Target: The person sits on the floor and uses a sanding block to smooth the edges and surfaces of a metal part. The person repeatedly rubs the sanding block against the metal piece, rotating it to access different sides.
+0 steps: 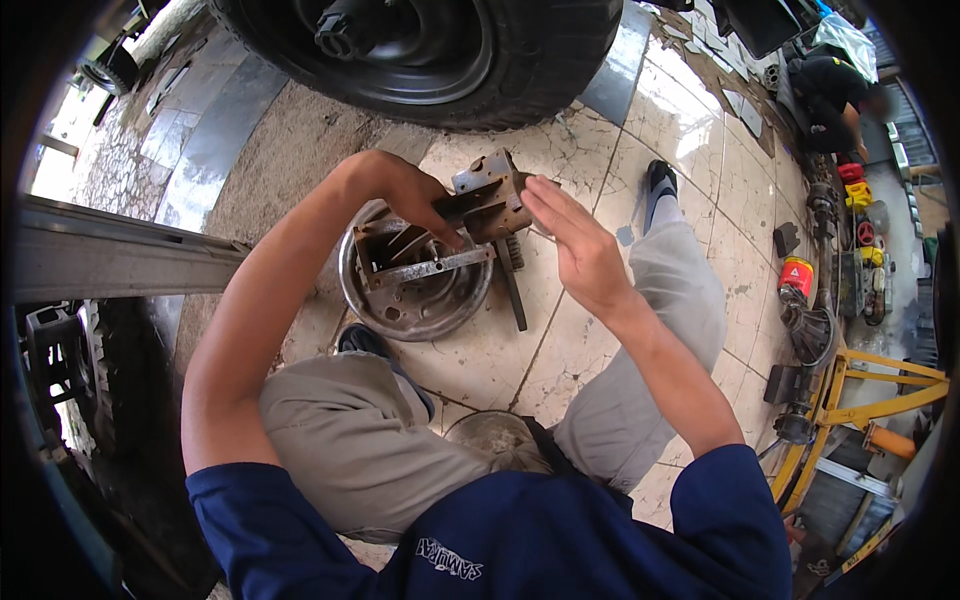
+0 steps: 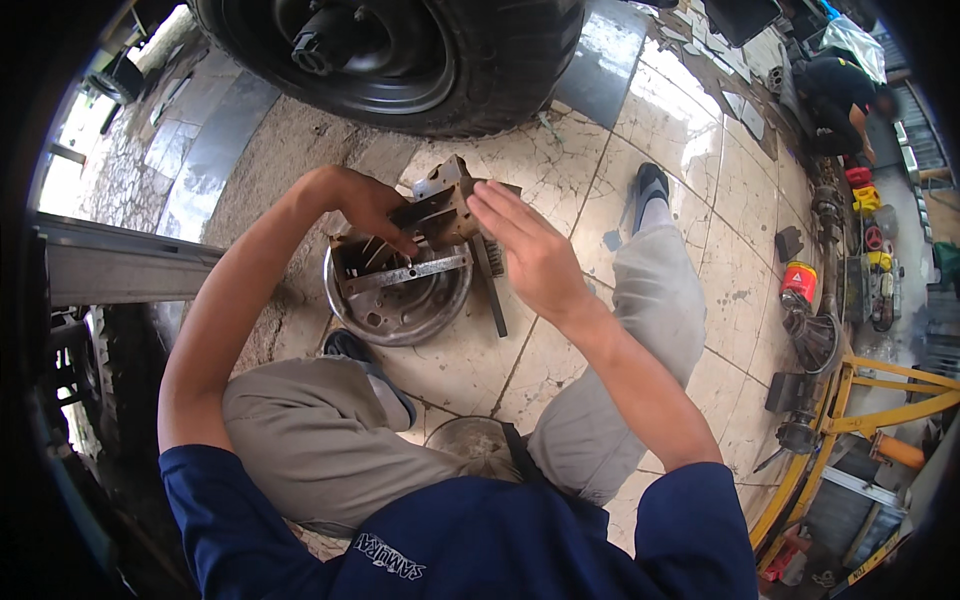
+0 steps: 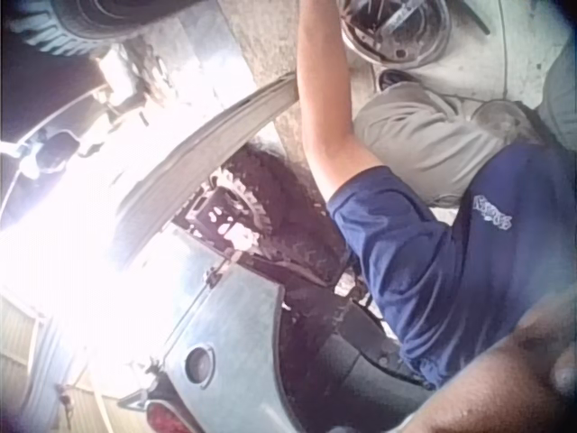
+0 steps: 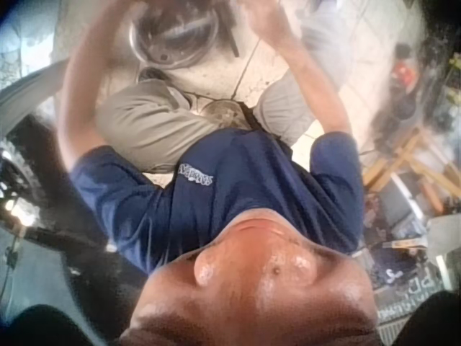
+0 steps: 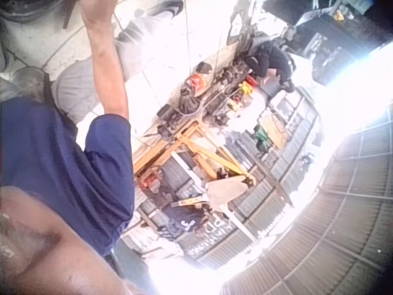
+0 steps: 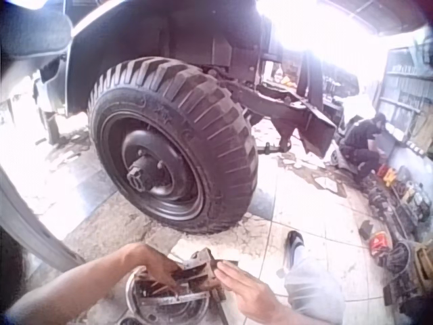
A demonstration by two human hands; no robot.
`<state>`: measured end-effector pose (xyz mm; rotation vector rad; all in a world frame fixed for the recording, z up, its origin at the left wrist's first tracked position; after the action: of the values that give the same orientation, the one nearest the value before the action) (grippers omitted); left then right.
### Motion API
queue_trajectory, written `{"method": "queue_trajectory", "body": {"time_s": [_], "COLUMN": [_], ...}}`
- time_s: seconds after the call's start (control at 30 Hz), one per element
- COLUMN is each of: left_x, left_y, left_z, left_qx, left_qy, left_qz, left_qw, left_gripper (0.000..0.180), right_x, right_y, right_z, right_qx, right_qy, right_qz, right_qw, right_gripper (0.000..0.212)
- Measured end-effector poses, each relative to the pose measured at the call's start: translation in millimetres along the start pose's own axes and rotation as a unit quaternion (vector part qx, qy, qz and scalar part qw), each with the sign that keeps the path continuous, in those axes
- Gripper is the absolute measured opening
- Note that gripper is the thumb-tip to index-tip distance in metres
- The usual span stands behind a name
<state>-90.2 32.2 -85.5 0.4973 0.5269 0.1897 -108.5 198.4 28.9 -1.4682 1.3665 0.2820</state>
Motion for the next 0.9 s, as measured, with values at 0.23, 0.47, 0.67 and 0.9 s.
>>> {"method": "queue_trajectory", "body": {"time_s": [0.23,0.47,0.67,0.9], "left_x": [-42,-67,-69,-66], "left_y": [-18,0,6,26], "left_z": [11,23,25,37], "left_qx": [0.014,0.101,0.118,0.079], "left_qy": [0.126,0.314,0.395,0.436], "left_qz": [0.099,0.067,0.000,-0.201], "left_qw": [0.987,0.942,0.911,0.874], "left_gripper": [0.076,0.042,0.041,0.034], "right_x": [-5,-2,4,6], "right_y": [10,11,-10,-22], "right_z": [-1,0,3,-3], "right_qx": [0.007,0.056,-0.024,0.000], "right_qy": [-0.007,-0.006,0.001,-0.069], "right_qz": [0.006,-0.080,0.074,0.155], "right_qw": [1.000,0.995,0.997,0.985], "right_gripper": [0.055,0.060,0.062,0.055]}}
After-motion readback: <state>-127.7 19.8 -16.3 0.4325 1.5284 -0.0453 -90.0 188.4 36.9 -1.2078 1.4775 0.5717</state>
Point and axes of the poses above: each hand's wrist, its own z-axis away from the middle knuckle, its own x-axis out of the palm, y = z × x, the point moved 10 cm from there along -z, towards the middle knuckle, and after that the axes turned 5 degrees about x, right-handed, at the moved point
